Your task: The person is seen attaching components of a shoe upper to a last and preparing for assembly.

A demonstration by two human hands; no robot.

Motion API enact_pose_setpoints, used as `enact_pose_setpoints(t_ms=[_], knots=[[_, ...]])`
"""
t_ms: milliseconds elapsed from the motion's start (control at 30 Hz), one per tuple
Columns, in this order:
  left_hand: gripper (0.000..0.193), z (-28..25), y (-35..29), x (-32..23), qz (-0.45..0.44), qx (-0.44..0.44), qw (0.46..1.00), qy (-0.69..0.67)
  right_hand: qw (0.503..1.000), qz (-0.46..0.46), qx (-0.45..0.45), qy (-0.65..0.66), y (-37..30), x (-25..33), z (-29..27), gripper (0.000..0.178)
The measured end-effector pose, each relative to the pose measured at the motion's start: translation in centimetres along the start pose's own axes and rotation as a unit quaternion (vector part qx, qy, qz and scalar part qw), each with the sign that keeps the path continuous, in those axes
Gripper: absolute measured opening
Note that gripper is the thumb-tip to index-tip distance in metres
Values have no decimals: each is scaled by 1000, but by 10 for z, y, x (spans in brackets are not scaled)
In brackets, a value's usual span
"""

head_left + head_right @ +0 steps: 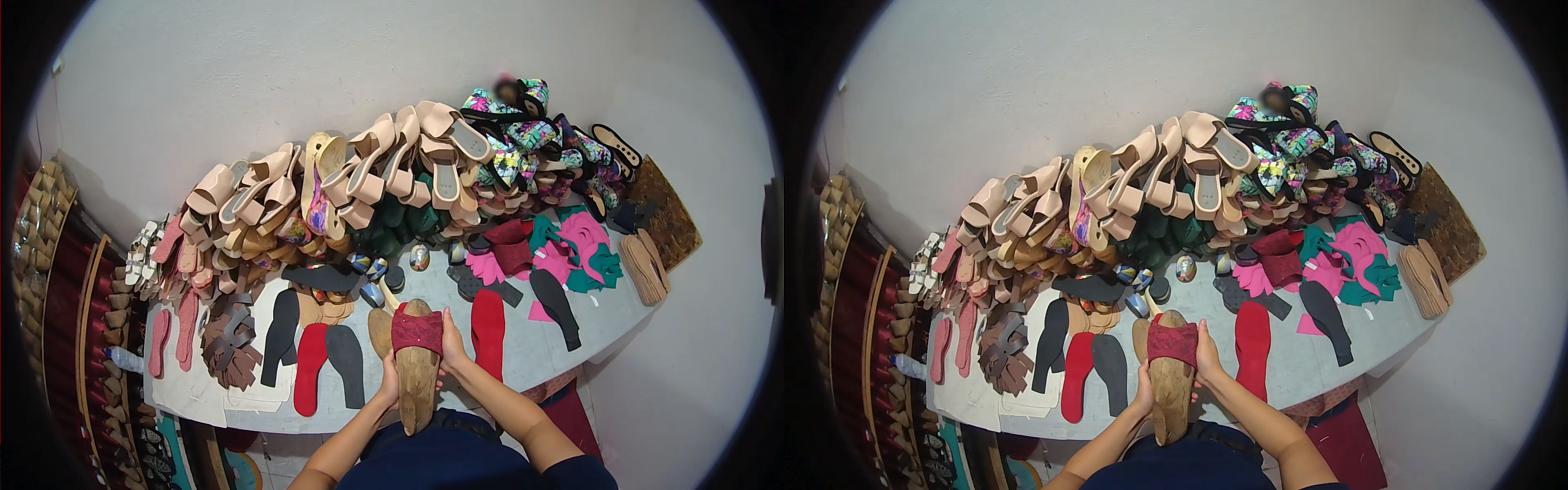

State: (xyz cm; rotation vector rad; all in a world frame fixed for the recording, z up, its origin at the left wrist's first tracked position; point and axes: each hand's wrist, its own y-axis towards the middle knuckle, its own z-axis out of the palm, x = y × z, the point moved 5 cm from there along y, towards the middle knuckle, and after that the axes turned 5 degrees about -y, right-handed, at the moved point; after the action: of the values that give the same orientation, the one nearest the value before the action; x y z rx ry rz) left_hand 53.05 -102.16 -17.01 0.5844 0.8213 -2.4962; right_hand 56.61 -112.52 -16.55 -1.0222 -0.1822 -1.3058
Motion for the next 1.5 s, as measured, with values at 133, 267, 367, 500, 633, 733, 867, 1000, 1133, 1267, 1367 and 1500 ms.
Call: enact_pose_setpoints(t_ms=[133,267,367,500,633,733,867,1000,1133,1267,1367,1500], knots=[[85,1,0,0,18,-23,1000,3,978,-109,-61,-170,13,-6,-25,52],[81,-2,-2,-1,52,-55,997,2,909,-141,-48,-390,-10,5,-15,54],[79,-4,-3,0,75,-77,994,0,906,-182,-35,-381,-39,7,3,52],[75,-5,-5,1,103,-105,989,0,902,-246,87,-344,-50,-1,-1,64],[73,-2,-7,2,97,-105,990,3,900,-265,168,-301,-50,-1,-3,81],[71,-1,-5,4,79,-92,993,0,912,-257,156,-280,-48,0,-4,76],[71,8,-4,6,62,-112,992,15,948,-235,87,-197,-45,-4,-12,64],[68,14,4,10,88,-127,987,48,961,-216,60,-160,-42,-6,-24,60],[66,-5,14,24,105,-130,986,23,953,-269,7,-140,-43,-6,-31,60],[65,1,18,17,105,-126,986,22,939,-298,8,-169,-41,1,-28,58],[68,15,18,5,90,-129,987,38,926,-307,17,-221,-36,14,-22,57],[73,37,7,0,18,-116,993,0,913,-311,38,-261,-46,28,-12,57]])
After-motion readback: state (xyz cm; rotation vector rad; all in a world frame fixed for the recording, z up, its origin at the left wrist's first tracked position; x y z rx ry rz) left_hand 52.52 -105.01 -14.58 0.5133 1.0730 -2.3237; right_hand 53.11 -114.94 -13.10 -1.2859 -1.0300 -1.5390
